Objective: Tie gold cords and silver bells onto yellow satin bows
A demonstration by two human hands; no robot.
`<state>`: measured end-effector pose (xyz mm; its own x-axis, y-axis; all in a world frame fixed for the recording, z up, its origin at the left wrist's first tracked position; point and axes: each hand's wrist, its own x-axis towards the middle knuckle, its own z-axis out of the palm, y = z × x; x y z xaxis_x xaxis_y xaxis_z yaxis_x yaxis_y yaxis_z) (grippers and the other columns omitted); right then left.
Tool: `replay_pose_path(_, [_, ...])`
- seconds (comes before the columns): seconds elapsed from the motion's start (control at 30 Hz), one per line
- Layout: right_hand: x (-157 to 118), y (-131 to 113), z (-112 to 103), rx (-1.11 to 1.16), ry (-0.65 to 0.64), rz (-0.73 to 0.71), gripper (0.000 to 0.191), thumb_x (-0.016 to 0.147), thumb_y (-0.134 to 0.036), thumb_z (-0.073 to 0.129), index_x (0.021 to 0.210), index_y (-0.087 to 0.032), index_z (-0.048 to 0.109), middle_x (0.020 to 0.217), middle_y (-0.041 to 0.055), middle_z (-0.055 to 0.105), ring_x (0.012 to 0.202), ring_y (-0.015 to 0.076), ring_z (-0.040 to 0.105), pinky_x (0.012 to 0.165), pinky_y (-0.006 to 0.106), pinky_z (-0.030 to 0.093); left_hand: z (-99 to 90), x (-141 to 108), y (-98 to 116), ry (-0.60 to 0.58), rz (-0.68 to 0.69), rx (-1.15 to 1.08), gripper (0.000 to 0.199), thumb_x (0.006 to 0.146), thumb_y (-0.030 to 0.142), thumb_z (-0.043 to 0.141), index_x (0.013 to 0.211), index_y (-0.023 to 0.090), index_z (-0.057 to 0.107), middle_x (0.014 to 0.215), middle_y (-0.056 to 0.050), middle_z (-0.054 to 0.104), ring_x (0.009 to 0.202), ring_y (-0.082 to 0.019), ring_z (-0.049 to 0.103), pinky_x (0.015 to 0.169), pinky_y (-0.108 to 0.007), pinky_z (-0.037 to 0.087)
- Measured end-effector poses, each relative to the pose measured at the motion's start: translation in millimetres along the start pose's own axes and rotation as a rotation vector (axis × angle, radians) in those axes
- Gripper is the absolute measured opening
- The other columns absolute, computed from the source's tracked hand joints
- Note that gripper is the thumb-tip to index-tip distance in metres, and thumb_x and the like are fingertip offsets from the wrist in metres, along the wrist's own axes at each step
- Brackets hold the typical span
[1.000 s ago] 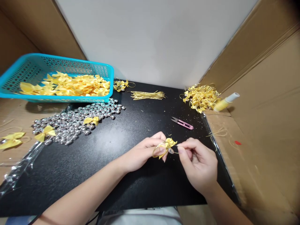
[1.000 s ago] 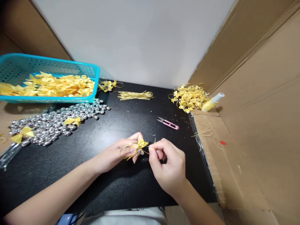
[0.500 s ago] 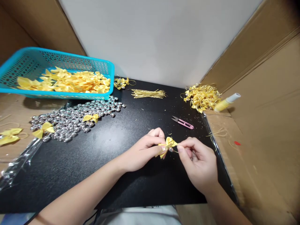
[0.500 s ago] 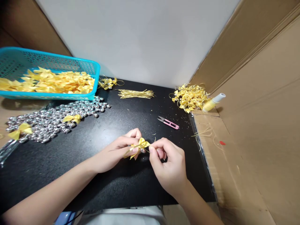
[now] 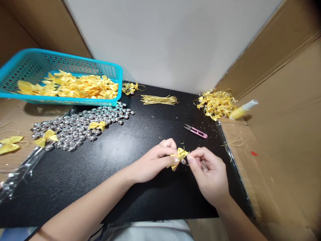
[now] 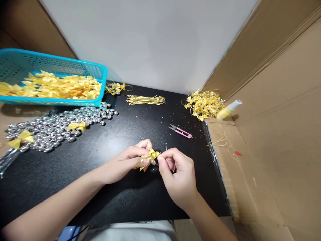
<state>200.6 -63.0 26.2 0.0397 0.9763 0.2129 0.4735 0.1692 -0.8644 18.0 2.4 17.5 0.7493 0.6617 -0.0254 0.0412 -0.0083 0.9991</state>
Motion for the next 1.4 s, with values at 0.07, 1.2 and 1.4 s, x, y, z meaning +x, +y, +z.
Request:
replay_pose_path(0.07, [0.2, 0.3, 0.8, 0.037, 0.001, 0.028, 0.018, 0.089, -0.025, 0.057, 0.073, -0.018, 0.059, 0.062, -0.0019, 0.052, 0.053, 0.0095, 0.046, 0.050, 0.022, 0.038, -0.1, 0.4, 0.1, -0.001, -0.011, -0.003, 0.037, 0.091, 0.040, 0.051, 0.063, 0.016, 0.057, 0.082, -0.001, 0.044, 0.081, -0.016, 0.043, 0.079, -0.027, 0.039])
replay_pose_path(1.2, [0.3, 0.0, 3.7, 0.082, 0.103, 0.018, 0.019, 0.088, -0.025, 0.058, 0.071, -0.018, 0.059, 0.056, -0.0037, 0.046, 0.048, 0.0090, 0.042, 0.044, 0.021, 0.036, -1.8, 0.2, 1.9, 0.034, 0.010, 0.008, 0.037, 0.092, 0.039, 0.049, 0.063, 0.016, 0.055, 0.081, -0.001, 0.046, 0.079, -0.016, 0.043, 0.082, -0.029, 0.037])
replay_pose_path(1.4, [0.5, -0.7, 3.7, 0.068, 0.079, 0.027, 0.020, 0.089, -0.026, 0.057, 0.071, -0.018, 0.059, 0.057, -0.0028, 0.048, 0.050, 0.0095, 0.044, 0.045, 0.021, 0.037, -1.8, 1.1, 1.4, 0.024, 0.025, 0.017, 0.034, 0.092, 0.032, 0.048, 0.063, 0.016, 0.055, 0.080, -0.001, 0.045, 0.079, -0.015, 0.043, 0.081, -0.028, 0.037])
